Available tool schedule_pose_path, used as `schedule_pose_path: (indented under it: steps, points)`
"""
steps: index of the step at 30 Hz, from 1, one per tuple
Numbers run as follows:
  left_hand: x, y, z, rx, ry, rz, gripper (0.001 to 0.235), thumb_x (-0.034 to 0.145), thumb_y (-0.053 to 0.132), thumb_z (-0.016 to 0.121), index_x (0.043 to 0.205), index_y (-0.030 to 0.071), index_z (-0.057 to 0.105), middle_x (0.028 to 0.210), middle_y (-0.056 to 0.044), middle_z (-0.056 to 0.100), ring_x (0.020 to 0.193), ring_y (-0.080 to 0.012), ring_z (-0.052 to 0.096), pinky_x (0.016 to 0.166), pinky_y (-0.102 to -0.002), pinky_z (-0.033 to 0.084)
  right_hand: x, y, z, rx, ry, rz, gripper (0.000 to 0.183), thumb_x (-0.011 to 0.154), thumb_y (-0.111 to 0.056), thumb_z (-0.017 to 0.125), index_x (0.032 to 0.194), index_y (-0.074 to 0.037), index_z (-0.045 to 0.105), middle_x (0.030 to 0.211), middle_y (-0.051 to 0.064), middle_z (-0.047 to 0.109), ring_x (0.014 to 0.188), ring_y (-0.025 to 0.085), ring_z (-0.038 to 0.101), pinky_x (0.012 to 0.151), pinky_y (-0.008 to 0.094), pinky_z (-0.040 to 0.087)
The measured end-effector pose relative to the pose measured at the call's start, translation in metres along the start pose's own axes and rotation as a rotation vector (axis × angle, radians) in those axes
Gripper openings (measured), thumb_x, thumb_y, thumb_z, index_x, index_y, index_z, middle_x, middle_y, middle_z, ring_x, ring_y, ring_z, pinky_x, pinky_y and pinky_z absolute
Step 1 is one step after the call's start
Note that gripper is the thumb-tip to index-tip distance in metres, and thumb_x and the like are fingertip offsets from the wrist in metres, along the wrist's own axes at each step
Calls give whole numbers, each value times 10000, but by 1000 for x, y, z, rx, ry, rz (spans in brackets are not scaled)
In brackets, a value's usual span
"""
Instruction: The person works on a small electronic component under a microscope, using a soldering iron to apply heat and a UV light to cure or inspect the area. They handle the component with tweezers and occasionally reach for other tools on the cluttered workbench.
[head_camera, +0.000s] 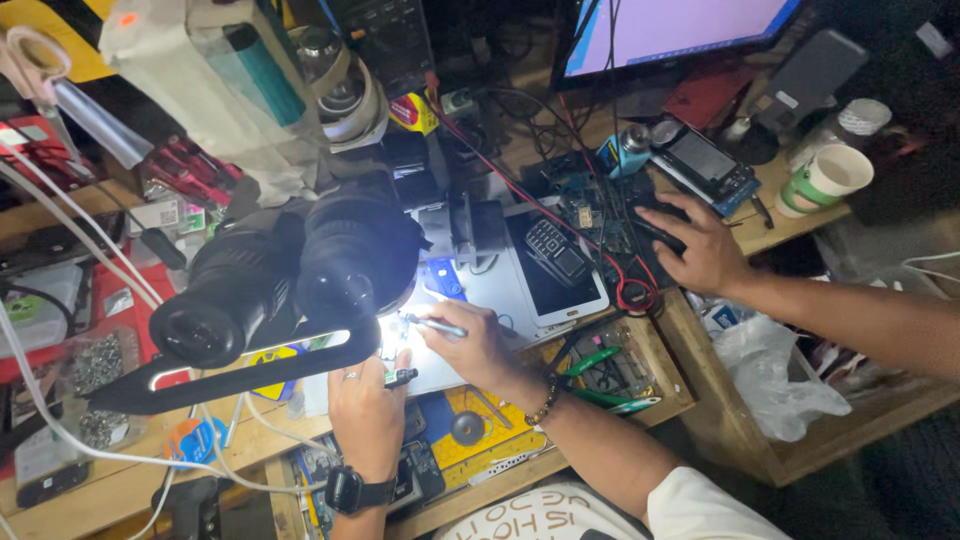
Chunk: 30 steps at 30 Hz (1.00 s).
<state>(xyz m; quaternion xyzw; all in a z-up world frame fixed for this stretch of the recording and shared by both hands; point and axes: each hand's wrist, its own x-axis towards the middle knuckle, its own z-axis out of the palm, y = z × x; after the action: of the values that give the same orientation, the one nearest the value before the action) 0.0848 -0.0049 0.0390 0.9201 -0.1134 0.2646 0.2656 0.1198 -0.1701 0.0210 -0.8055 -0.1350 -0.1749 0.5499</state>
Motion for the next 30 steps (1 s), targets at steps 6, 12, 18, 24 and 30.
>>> schedule_pose_path:
  steps: [6, 12, 18, 24, 30]
  points:
    - [0, 0, 0, -8, 22, 22, 264, 844, 182, 799, 795, -26, 643, 1000, -197, 715, 995, -413, 635, 850, -486, 516, 0, 0, 0, -17, -9, -15, 130, 906, -83, 731, 1014, -24, 688, 927, 125, 722, 823, 231, 740, 712, 329, 565]
    - [0, -1, 2, 14, 11, 15, 277, 844, 191, 804, 782, -28, 646, 1002, -196, 722, 989, -415, 637, 851, -487, 517, 0, 0, -1, -22, -13, -2, 135, 904, -89, 730, 1017, -26, 693, 926, 126, 722, 820, 237, 740, 708, 334, 567]
    - [0, 1, 0, -2, 18, 16, 261, 854, 183, 796, 806, -33, 658, 1023, -191, 723, 1006, -402, 642, 865, -473, 521, 0, 1, 0, -33, -5, -20, 148, 898, -90, 735, 1028, -30, 700, 940, 126, 727, 841, 244, 746, 727, 331, 572]
    - [0, 2, 0, -6, -1, -5, 248, 846, 184, 799, 848, -35, 682, 1032, -180, 727, 999, -396, 640, 859, -468, 520, 1, 1, 0, -34, -12, -16, 137, 901, -91, 736, 1016, -27, 699, 934, 127, 726, 837, 245, 745, 725, 334, 571]
    - [-1, 0, 2, 8, -6, -7, 252, 849, 187, 797, 866, -39, 687, 1058, -171, 732, 1008, -397, 639, 869, -468, 519, 1, 0, -1, -37, -17, -22, 135, 899, -90, 739, 1009, -23, 697, 925, 129, 725, 831, 253, 742, 721, 342, 568]
